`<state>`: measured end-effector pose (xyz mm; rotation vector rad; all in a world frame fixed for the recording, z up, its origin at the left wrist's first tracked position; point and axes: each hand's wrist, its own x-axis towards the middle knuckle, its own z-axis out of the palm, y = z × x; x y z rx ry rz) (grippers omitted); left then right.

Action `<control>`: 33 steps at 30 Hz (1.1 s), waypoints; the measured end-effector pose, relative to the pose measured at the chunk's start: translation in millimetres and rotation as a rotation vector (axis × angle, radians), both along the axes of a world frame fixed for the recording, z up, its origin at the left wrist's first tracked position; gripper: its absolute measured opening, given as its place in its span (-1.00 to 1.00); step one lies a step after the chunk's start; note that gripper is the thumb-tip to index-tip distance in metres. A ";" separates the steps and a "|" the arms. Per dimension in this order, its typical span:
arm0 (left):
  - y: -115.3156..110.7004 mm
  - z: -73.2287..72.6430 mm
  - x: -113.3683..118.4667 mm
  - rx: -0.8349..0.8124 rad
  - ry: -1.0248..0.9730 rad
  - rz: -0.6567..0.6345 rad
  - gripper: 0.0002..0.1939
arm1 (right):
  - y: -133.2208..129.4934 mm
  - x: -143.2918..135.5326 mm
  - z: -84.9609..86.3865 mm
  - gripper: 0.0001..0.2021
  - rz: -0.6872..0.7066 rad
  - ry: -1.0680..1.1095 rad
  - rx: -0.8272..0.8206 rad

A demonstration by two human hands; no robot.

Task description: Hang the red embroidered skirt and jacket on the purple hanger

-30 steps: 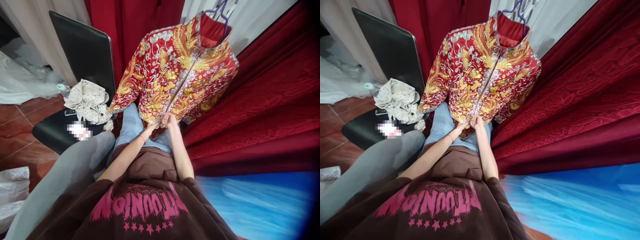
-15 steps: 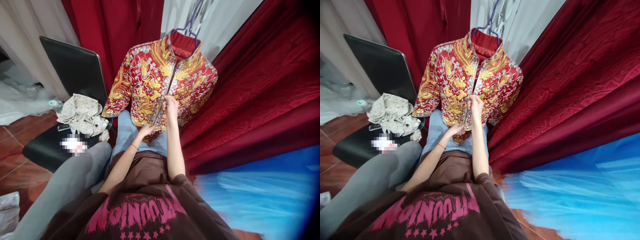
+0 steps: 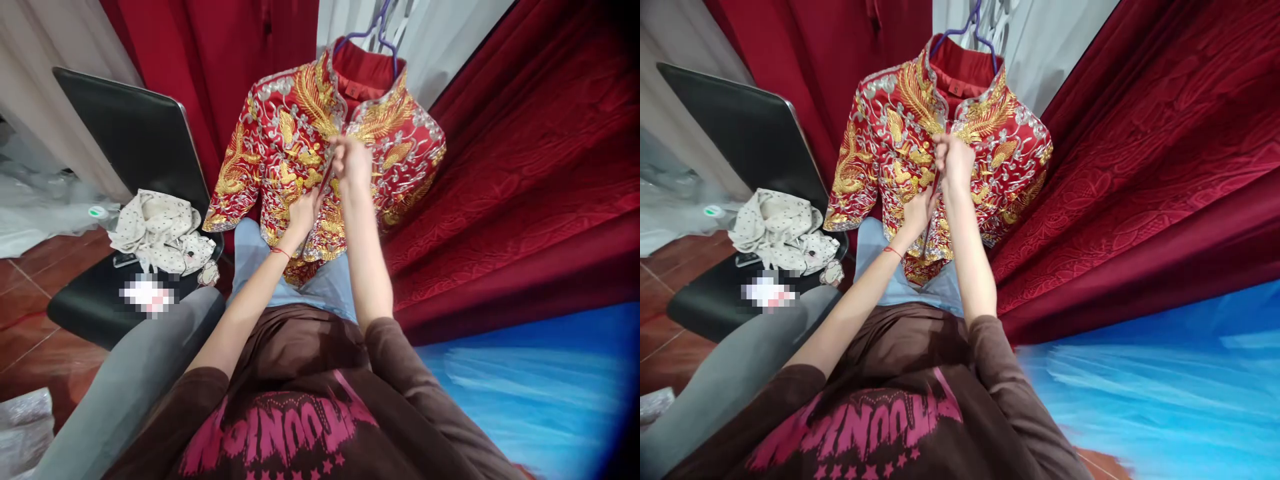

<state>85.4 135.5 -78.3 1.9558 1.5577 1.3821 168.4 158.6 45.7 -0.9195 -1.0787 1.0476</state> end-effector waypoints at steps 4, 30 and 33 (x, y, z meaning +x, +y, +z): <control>11.5 11.1 -6.2 -0.035 0.072 0.055 -0.80 | 12.3 11.7 34.8 -0.73 -0.034 -0.170 0.004; 54.6 238.8 -51.5 0.555 0.897 -0.222 -0.83 | -19.7 115.8 110.1 -0.56 -0.341 -1.677 0.573; 57.8 248.1 -54.4 0.532 0.891 -0.297 -0.83 | -4.9 133.1 117.2 -0.70 -0.166 -1.644 0.605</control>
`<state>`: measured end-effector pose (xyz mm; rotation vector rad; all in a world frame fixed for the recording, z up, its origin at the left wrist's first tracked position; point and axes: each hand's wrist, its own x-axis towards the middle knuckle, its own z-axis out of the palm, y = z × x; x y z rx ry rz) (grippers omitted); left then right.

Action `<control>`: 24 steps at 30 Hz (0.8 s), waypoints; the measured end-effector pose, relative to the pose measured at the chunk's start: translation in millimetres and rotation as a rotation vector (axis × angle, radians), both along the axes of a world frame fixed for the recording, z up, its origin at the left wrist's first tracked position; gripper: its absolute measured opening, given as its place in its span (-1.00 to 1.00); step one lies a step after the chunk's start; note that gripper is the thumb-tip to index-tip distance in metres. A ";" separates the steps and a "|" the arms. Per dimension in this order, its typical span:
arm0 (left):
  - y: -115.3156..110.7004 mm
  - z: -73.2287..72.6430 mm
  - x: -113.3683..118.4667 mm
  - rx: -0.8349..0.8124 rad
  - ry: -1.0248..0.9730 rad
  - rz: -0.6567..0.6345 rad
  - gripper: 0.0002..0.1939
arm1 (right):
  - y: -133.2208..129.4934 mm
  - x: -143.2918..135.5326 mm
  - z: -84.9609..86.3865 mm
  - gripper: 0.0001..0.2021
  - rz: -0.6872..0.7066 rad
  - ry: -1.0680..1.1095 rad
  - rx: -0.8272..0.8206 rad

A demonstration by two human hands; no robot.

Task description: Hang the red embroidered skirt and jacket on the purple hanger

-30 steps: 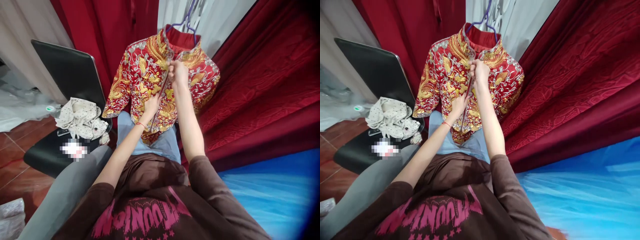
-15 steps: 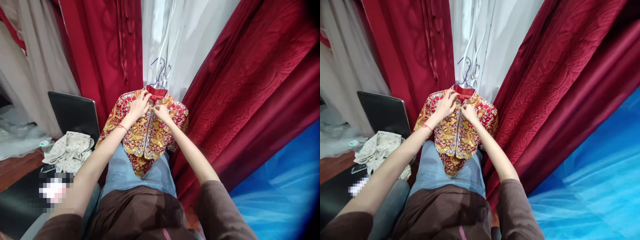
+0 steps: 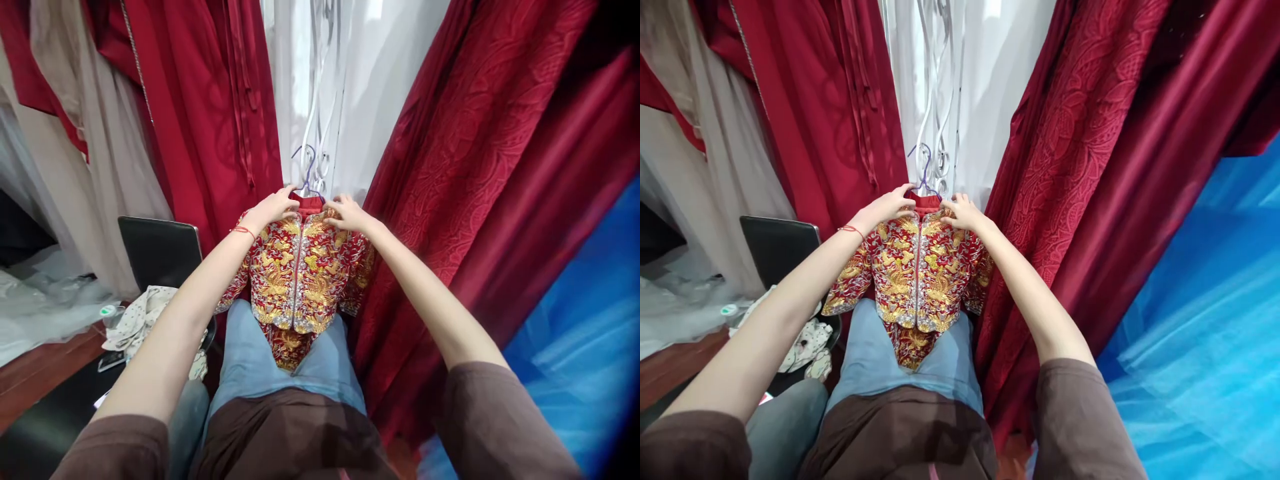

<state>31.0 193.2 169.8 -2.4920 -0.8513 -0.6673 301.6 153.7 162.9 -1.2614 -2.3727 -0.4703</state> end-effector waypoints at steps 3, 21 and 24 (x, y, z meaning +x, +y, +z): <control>4.7 6.1 -3.6 -0.044 -0.101 -0.072 -0.76 | 7.6 3.0 5.7 -0.83 0.131 0.109 -0.037; 14.5 -70.6 -49.6 -0.104 -0.531 0.422 -0.52 | -0.8 18.7 -41.8 -0.47 -0.265 0.328 -0.187; 6.8 -71.9 -49.3 -0.095 -0.525 0.435 -0.50 | -8.4 18.1 -41.8 -0.45 -0.249 0.349 -0.208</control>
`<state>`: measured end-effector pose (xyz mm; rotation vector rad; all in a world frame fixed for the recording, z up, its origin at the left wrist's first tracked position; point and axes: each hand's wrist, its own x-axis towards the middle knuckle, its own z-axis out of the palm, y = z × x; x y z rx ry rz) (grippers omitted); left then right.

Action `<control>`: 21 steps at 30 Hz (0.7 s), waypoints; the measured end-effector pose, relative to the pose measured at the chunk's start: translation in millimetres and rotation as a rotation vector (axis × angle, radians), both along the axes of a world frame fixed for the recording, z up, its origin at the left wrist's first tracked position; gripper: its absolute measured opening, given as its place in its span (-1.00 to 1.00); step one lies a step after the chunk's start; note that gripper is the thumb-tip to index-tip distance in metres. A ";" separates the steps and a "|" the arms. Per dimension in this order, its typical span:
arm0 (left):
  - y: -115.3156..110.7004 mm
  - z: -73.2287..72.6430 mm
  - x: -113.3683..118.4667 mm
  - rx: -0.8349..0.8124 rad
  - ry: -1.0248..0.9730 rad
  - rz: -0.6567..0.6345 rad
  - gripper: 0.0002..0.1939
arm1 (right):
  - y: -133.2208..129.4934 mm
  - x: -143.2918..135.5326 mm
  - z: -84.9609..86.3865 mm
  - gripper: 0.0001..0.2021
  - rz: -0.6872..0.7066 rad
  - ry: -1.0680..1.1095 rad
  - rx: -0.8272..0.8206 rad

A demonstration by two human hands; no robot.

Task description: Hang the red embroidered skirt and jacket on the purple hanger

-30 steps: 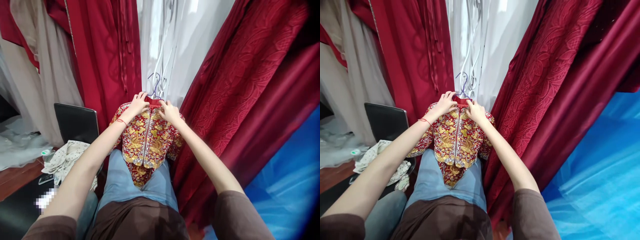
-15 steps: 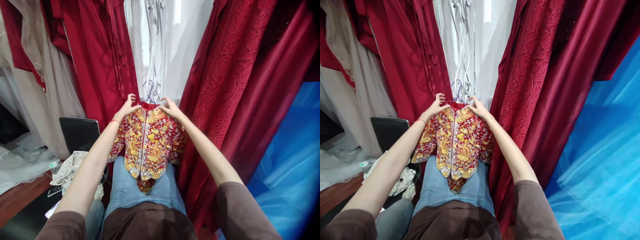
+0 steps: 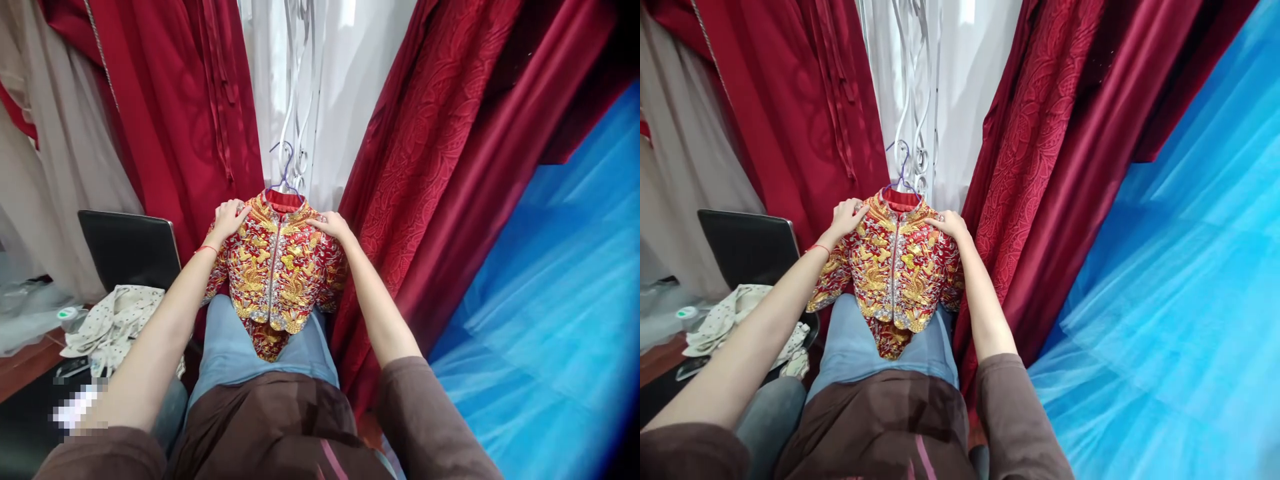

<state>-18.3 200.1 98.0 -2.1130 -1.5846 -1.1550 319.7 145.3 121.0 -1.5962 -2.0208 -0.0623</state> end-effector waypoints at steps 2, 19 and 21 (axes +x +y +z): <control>-4.6 -0.6 -0.6 0.015 0.005 0.019 -0.50 | -4.4 0.0 -1.2 -0.44 -0.016 0.024 -0.002; -11.0 -7.4 9.0 0.027 -0.016 0.068 -0.39 | -27.3 -41.4 -20.7 -0.36 -0.388 -0.278 0.118; -10.9 -10.5 12.7 0.031 -0.043 0.061 -0.39 | -23.0 -60.8 -33.5 -0.43 -0.474 -0.236 0.202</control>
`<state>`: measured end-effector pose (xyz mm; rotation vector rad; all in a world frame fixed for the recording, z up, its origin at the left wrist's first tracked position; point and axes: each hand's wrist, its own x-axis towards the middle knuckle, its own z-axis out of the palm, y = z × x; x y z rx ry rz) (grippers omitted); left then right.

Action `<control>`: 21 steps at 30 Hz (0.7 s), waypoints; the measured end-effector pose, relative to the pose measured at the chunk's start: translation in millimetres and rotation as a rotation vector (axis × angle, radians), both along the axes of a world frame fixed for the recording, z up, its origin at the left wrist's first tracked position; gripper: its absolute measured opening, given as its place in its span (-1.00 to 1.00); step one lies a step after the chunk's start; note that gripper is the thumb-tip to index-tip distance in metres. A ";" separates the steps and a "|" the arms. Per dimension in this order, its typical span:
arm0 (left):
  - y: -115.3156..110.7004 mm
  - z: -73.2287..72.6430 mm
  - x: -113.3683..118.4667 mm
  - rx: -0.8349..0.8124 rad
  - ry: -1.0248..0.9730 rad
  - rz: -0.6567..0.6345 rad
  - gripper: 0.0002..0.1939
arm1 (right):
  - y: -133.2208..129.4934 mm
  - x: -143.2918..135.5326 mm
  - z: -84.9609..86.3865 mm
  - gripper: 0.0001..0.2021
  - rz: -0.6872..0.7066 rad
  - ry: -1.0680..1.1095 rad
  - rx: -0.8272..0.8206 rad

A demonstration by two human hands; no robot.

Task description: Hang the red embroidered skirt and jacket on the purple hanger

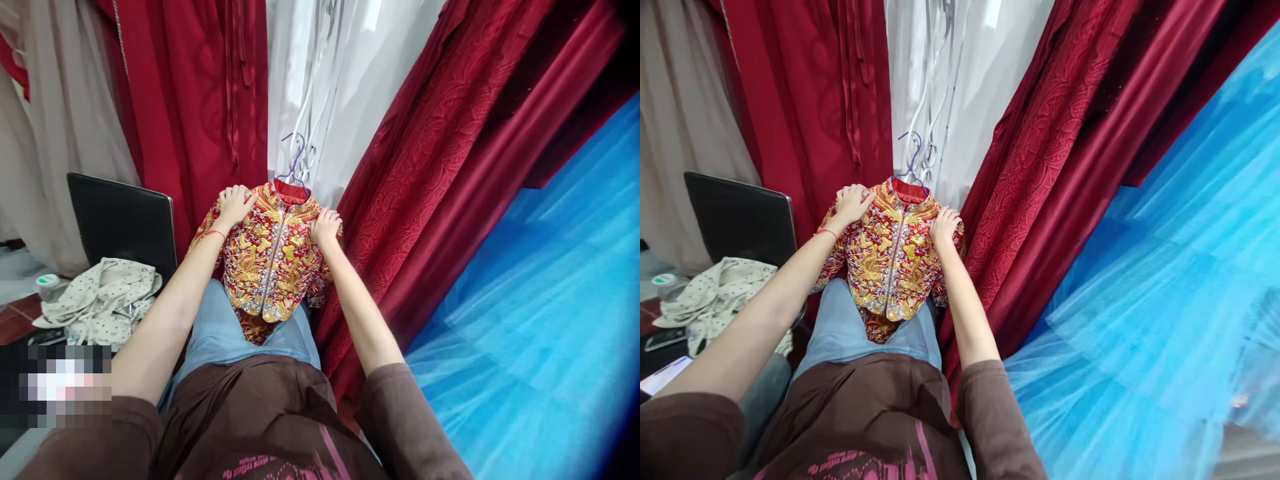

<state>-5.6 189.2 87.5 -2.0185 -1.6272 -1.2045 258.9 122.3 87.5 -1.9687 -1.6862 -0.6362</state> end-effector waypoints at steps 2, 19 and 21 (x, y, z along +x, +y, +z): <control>-0.2 -2.7 3.2 0.005 -0.019 -0.030 -0.38 | 7.8 -25.2 -10.6 -0.49 -0.025 0.068 0.065; -3.2 -4.9 4.1 -0.012 -0.011 -0.077 -0.33 | 27.1 -56.3 -12.1 -0.61 0.335 0.239 -0.103; -2.5 -5.1 4.0 -0.015 -0.002 -0.070 -0.34 | 28.6 -61.4 -13.1 -0.64 0.314 0.328 -0.118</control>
